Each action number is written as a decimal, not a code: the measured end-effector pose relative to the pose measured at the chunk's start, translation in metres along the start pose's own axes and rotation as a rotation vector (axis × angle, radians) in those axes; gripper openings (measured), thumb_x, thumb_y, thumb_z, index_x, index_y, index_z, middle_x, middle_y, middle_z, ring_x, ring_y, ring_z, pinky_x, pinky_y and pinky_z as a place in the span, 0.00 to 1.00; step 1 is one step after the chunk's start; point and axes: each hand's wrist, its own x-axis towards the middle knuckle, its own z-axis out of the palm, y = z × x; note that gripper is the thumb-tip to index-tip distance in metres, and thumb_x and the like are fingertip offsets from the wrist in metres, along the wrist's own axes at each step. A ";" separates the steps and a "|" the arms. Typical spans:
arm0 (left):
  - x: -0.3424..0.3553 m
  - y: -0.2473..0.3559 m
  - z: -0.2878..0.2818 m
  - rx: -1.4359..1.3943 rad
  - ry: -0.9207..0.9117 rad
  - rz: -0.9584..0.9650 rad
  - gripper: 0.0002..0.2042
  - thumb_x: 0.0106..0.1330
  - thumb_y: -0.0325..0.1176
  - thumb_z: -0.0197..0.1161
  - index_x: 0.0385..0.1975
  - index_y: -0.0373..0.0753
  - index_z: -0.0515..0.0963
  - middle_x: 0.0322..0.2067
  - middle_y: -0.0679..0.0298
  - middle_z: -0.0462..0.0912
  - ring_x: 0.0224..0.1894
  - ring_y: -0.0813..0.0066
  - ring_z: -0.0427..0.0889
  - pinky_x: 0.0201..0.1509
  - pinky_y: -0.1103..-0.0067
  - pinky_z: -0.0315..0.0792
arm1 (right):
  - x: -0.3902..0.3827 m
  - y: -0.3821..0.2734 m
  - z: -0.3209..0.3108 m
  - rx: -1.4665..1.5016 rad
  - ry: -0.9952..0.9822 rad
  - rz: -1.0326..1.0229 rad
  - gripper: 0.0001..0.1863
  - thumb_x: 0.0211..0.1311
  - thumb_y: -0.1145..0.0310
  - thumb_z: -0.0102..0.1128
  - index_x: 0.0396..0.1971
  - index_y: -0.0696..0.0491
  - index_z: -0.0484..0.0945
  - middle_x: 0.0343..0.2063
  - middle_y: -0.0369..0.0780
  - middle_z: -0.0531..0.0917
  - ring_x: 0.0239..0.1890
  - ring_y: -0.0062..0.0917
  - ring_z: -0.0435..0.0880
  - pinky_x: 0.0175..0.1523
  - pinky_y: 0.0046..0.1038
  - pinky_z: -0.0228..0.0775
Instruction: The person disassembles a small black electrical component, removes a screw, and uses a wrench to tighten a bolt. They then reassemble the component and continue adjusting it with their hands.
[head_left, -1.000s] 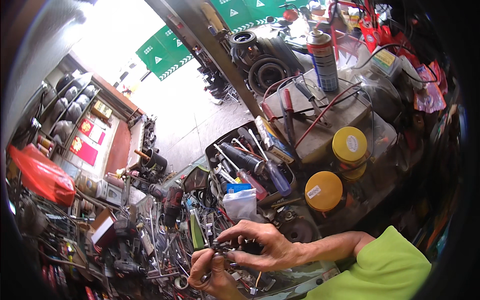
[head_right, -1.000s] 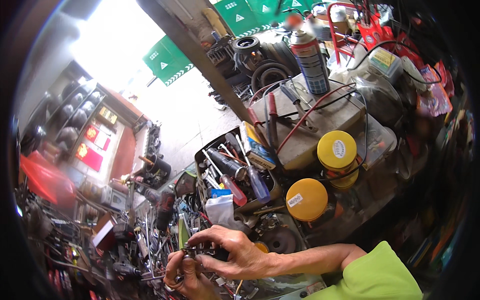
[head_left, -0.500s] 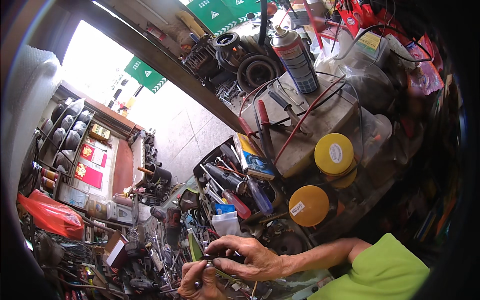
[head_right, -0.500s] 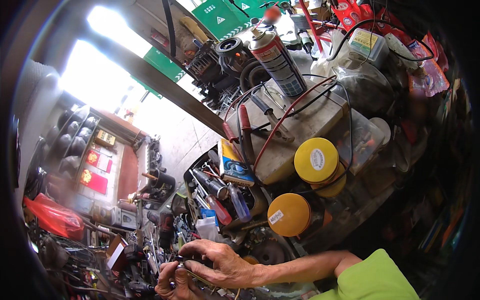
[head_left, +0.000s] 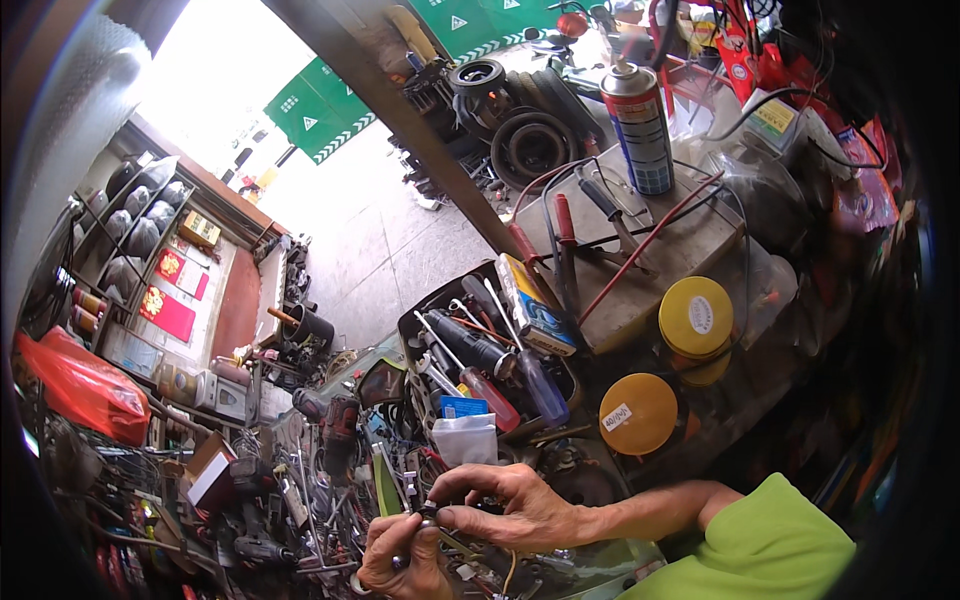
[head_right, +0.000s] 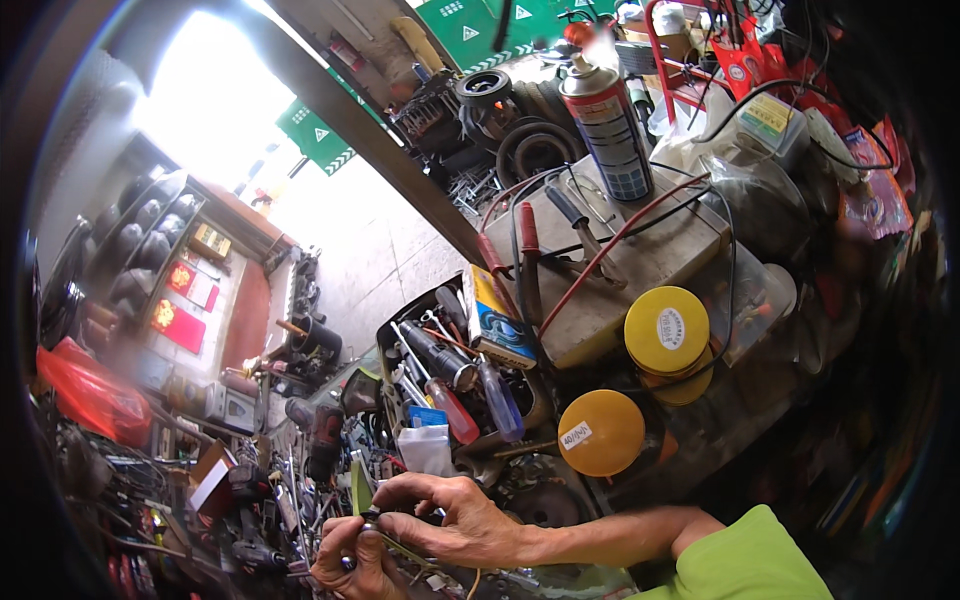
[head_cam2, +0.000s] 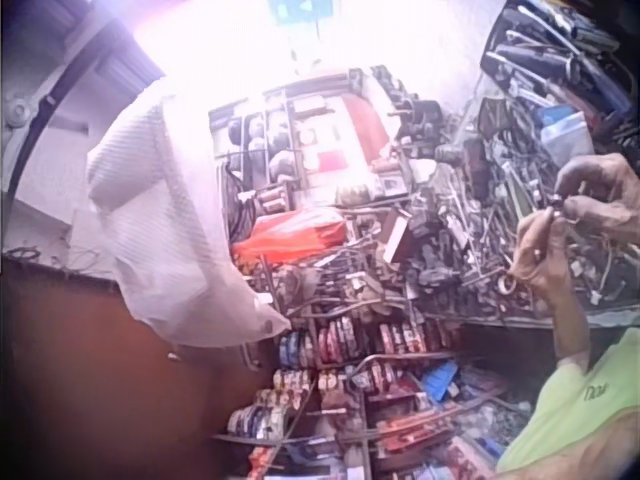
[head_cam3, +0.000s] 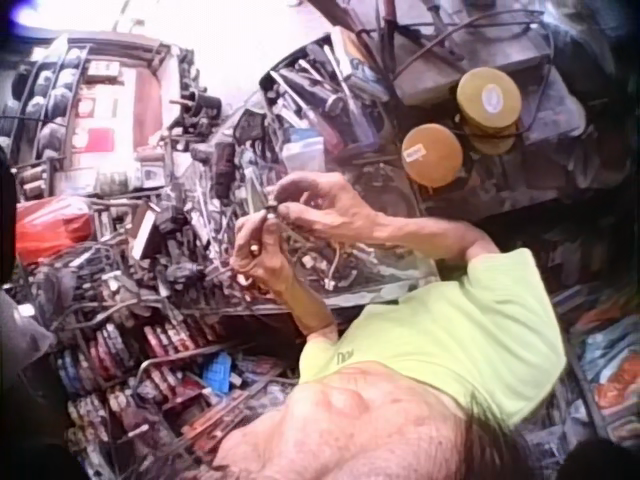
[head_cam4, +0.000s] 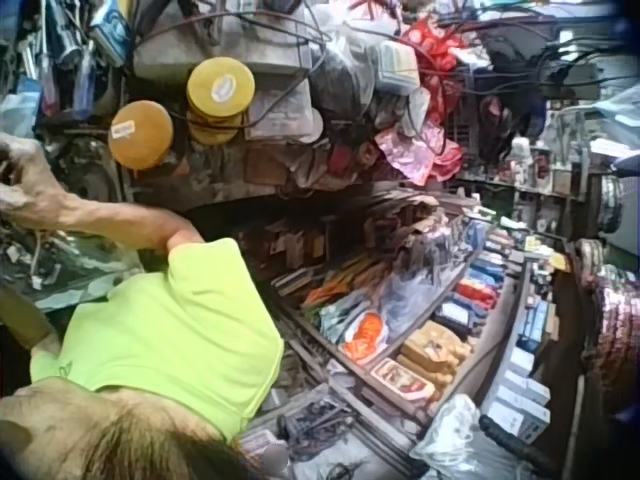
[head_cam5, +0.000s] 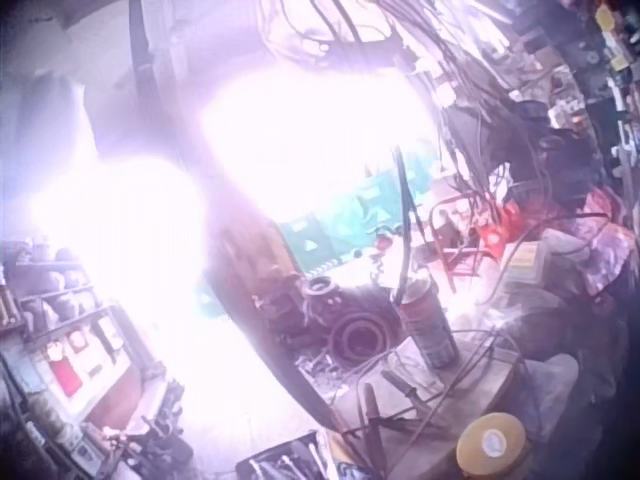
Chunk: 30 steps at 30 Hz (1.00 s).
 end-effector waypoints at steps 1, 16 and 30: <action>0.000 0.000 0.000 0.005 0.007 0.016 0.08 0.58 0.20 0.68 0.37 0.33 0.82 0.33 0.65 0.80 0.28 0.84 0.70 0.30 0.86 0.62 | -0.001 -0.001 0.002 -0.011 0.008 -0.007 0.15 0.66 0.69 0.62 0.48 0.60 0.77 0.37 0.37 0.83 0.36 0.15 0.79 0.40 0.21 0.73; -0.011 -0.021 0.004 -0.064 0.116 0.136 0.09 0.57 0.24 0.72 0.35 0.33 0.80 0.31 0.65 0.80 0.29 0.83 0.74 0.35 0.86 0.68 | -0.010 -0.001 0.014 -0.069 0.146 0.088 0.13 0.62 0.73 0.65 0.45 0.59 0.79 0.35 0.35 0.84 0.33 0.13 0.78 0.38 0.19 0.73; -0.004 -0.018 -0.009 -0.172 0.046 0.022 0.08 0.55 0.21 0.73 0.34 0.33 0.82 0.29 0.59 0.84 0.28 0.79 0.80 0.31 0.86 0.73 | -0.010 0.002 0.012 -0.161 0.077 0.076 0.19 0.58 0.72 0.70 0.49 0.56 0.78 0.40 0.35 0.83 0.40 0.14 0.80 0.44 0.21 0.75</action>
